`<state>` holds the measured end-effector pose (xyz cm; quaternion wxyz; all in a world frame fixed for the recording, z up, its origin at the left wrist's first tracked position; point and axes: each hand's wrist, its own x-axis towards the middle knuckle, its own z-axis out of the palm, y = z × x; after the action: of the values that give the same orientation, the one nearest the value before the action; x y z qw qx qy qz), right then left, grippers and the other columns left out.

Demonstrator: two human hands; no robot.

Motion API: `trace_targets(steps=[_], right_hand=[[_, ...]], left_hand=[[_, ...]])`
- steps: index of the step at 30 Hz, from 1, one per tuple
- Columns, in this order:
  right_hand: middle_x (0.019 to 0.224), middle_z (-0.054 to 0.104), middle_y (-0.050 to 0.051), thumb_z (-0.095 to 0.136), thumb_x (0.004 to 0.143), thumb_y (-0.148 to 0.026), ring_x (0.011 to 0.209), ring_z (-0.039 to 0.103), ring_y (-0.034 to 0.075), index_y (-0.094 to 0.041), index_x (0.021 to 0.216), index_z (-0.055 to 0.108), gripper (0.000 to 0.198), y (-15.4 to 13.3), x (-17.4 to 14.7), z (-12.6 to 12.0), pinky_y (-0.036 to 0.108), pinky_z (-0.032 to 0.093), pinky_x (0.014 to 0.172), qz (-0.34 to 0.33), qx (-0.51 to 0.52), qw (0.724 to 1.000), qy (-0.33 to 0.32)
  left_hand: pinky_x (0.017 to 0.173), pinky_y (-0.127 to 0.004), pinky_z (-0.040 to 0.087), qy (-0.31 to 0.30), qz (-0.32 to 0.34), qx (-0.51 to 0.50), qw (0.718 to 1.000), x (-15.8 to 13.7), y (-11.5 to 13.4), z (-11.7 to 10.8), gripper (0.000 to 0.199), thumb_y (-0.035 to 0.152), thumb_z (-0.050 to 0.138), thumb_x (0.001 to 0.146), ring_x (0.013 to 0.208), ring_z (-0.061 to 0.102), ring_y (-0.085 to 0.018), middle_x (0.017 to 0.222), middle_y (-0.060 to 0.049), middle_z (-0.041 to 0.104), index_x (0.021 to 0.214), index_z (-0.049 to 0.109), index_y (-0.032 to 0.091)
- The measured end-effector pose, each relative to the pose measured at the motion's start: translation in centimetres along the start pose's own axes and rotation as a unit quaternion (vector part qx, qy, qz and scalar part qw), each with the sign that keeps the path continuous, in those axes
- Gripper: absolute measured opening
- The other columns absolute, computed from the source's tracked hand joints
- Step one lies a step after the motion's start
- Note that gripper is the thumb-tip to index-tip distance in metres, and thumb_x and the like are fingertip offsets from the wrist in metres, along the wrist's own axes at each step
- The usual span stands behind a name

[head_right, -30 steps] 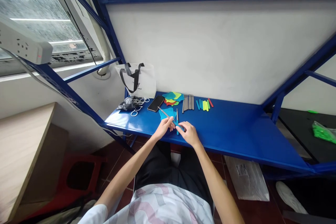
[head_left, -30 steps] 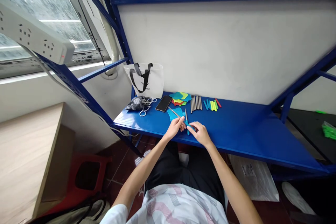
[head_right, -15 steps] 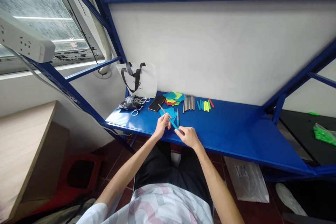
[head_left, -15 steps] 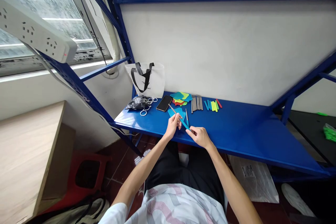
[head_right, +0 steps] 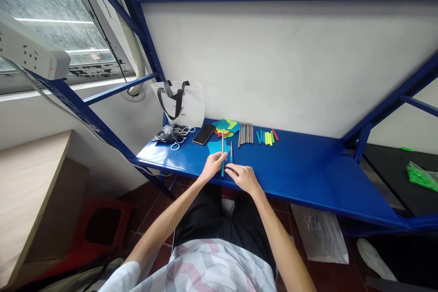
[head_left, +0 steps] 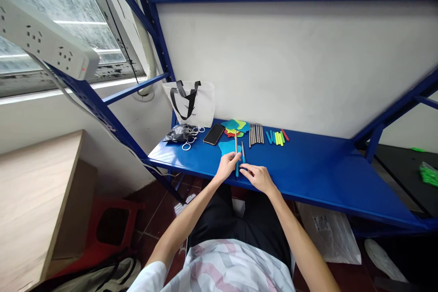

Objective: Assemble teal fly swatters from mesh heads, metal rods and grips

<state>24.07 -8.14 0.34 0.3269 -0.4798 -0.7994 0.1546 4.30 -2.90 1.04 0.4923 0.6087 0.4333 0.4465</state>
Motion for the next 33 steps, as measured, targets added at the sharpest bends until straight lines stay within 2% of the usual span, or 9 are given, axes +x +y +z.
trace_targets(steps=[3,8,11,15,18,21,24,27,33], right_hand=[[0.094,0.082,0.007,0.054,0.114,-0.048,0.081,0.077,0.026,-0.031,0.108,0.084,0.035,0.1,0.1,0.4,0.033,0.046,0.067,-0.009,-0.032,0.999,0.015],[0.087,0.078,0.007,0.051,0.115,-0.045,0.077,0.073,0.024,-0.029,0.098,0.082,0.039,0.1,0.1,0.4,0.032,0.043,0.066,-0.005,-0.04,0.999,0.015],[0.086,0.077,0.007,0.05,0.114,-0.049,0.077,0.071,0.024,-0.028,0.093,0.08,0.042,0.0,0.2,0.1,0.033,0.044,0.067,0.003,-0.016,1.0,0.01],[0.083,0.077,0.005,0.051,0.113,-0.054,0.071,0.067,0.024,-0.028,0.095,0.079,0.042,0.4,0.4,-0.6,0.036,0.048,0.067,0.029,0.055,0.998,0.015],[0.092,0.079,0.007,0.054,0.112,-0.051,0.081,0.071,0.027,-0.028,0.1,0.08,0.037,1.7,0.2,-1.6,0.037,0.053,0.072,0.03,0.049,0.997,0.046],[0.101,0.079,0.01,0.054,0.112,-0.048,0.099,0.073,0.03,-0.028,0.101,0.081,0.036,3.1,-0.2,-2.7,0.038,0.056,0.081,0.027,-0.037,0.995,0.087],[0.108,0.078,0.013,0.05,0.113,-0.045,0.104,0.071,0.032,-0.026,0.106,0.082,0.038,4.0,-0.5,-3.1,0.04,0.057,0.083,0.046,-0.1,0.988,0.112],[0.123,0.077,0.014,0.044,0.114,-0.038,0.113,0.07,0.032,-0.025,0.121,0.081,0.04,4.0,-0.4,-2.7,0.044,0.058,0.09,0.046,-0.174,0.98,0.087],[0.144,0.073,0.014,0.042,0.114,-0.033,0.131,0.065,0.036,-0.025,0.137,0.077,0.042,2.5,-0.5,-1.0,0.052,0.055,0.1,0.065,-0.253,0.964,0.05]], left_hand=[[0.053,-0.026,0.035,-0.012,0.004,0.074,0.997,0.4,-0.2,-0.8,0.059,0.065,0.065,0.099,0.048,0.047,-0.015,0.051,0.005,0.054,0.118,0.081,0.012],[0.067,-0.028,0.046,-0.035,0.039,0.154,0.987,0.6,-1.0,-1.1,0.068,0.043,0.067,0.1,0.058,0.061,-0.02,0.058,0.004,0.064,0.159,0.061,0.009],[0.065,-0.026,0.042,-0.044,0.093,0.189,0.977,0.5,-1.4,-0.6,0.057,0.04,0.066,0.102,0.059,0.06,-0.019,0.065,0.003,0.065,0.154,0.066,0.017],[0.065,-0.028,0.041,-0.054,0.112,0.2,0.972,0.2,-0.9,-0.4,0.038,0.051,0.065,0.106,0.062,0.061,-0.021,0.071,-0.002,0.067,0.124,0.083,0.023],[0.075,-0.03,0.048,-0.066,0.142,0.186,0.97,-0.2,0.0,-0.6,0.039,0.056,0.064,0.107,0.076,0.068,-0.024,0.087,-0.007,0.076,0.115,0.085,0.025],[0.094,-0.037,0.052,-0.066,0.207,0.226,0.949,-0.4,0.7,-0.7,0.036,0.054,0.064,0.108,0.1,0.071,-0.029,0.102,-0.01,0.078,0.111,0.085,0.026],[0.12,-0.051,0.042,-0.028,0.252,0.299,0.92,-0.3,0.6,-0.6,0.029,0.046,0.062,0.11,0.135,0.062,-0.035,0.136,-0.014,0.074,0.115,0.083,0.026],[0.132,-0.06,0.029,0.007,0.232,0.388,0.892,0.1,-0.3,-1.0,0.032,0.041,0.055,0.113,0.157,0.047,-0.036,0.162,-0.014,0.06,0.129,0.078,0.026],[0.137,-0.062,0.025,-0.107,0.189,0.468,0.857,0.2,-1.8,-3.0,0.059,0.063,0.04,0.115,0.166,0.036,-0.034,0.176,-0.009,0.046,0.161,0.059,0.031]])
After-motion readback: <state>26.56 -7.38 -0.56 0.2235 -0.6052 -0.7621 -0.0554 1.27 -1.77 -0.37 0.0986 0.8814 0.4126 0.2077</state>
